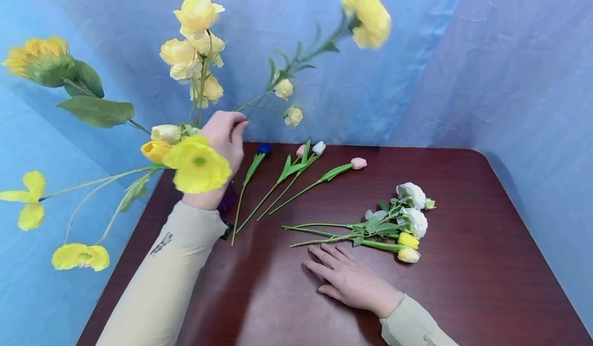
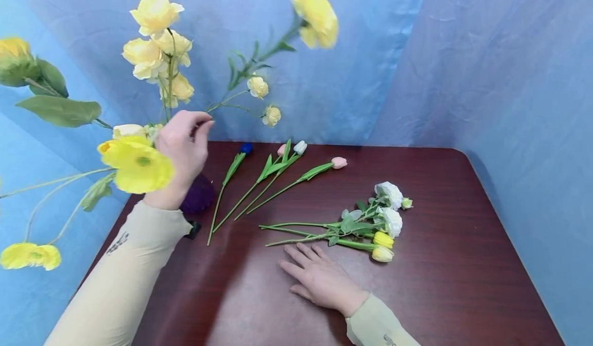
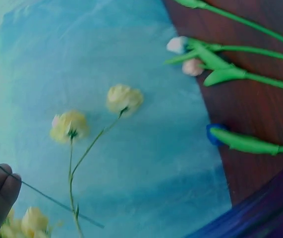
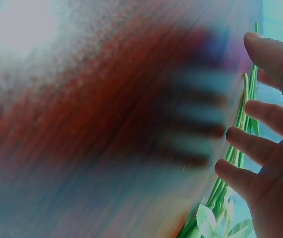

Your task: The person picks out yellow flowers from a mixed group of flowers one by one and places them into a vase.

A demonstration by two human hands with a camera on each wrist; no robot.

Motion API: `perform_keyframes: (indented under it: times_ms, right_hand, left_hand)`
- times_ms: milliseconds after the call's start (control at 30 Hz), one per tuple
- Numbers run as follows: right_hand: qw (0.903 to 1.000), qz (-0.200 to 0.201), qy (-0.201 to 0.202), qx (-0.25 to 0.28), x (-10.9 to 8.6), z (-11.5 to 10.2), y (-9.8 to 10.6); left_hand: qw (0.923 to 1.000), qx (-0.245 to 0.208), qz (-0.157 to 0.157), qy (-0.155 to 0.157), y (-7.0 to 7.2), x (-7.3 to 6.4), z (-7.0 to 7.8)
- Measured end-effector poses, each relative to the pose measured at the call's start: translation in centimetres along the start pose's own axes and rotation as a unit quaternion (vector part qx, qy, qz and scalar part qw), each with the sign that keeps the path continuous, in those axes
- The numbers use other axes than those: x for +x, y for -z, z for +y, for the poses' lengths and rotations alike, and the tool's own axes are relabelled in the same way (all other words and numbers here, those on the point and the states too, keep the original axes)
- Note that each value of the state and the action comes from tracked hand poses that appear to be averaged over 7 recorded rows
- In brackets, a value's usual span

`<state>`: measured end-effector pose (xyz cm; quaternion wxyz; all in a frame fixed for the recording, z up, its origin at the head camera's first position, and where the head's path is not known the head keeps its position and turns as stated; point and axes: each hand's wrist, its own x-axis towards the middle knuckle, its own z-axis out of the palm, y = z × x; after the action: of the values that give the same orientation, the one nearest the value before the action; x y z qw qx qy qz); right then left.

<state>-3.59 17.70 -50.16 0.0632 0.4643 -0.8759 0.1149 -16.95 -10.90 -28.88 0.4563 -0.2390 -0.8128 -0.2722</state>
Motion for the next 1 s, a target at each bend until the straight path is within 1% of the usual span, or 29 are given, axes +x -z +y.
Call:
perform_keyframes:
  times_ms: [100, 133, 267, 333, 400, 500, 600, 700, 833, 900, 1000]
  right_hand:
    - [0.9998, 0.015, 0.005, 0.01, 0.1, 0.1, 0.3]
    - [0.9997, 0.021, 0.007, 0.013, 0.1, 0.2, 0.4]
    - [0.9983, 0.055, 0.018, 0.012, 0.2, 0.6, 0.9]
    - [0.9972, 0.072, 0.017, 0.009, 0.2, 0.8, 1.3]
    - [0.9964, 0.084, 0.014, 0.004, 0.1, 1.0, 1.6]
    - [0.996, 0.089, -0.001, 0.004, 0.0, 1.3, 1.8]
    - [0.9965, 0.083, -0.009, 0.001, -0.2, 1.5, 1.9]
    - [0.997, 0.077, -0.008, 0.003, -0.3, 1.6, 1.6]
    - [0.997, 0.076, -0.009, 0.003, -0.5, 1.6, 1.3]
    - [0.997, 0.076, -0.012, -0.001, -0.5, 1.6, 1.4]
    - [0.9973, 0.072, -0.015, -0.008, -0.5, 1.6, 1.5]
  left_hand:
    - [0.9991, -0.002, 0.035, 0.023, 1.2, 0.3, -0.6]
    - [0.9988, 0.003, 0.039, 0.031, 1.7, 0.4, -0.7]
    - [0.9977, 0.036, 0.022, 0.054, 3.4, 0.6, -1.1]
    - [0.9971, 0.043, 0.015, 0.06, 4.1, 0.7, -1.3]
    - [0.9963, 0.045, 0.02, 0.07, 4.5, 0.8, -1.4]
    - [0.995, 0.045, 0.035, 0.081, 4.9, 0.9, -1.6]
    - [0.994, 0.042, 0.05, 0.088, 5.3, 1.0, -1.6]
    - [0.9919, 0.022, 0.075, 0.1, 5.4, 1.2, -1.5]
    - [0.987, 0.007, 0.112, 0.116, 5.5, 1.6, -1.3]
    - [0.9856, 0.011, 0.118, 0.121, 5.6, 1.6, -1.4]
    - [0.9852, 0.028, 0.108, 0.13, 5.7, 1.3, -1.7]
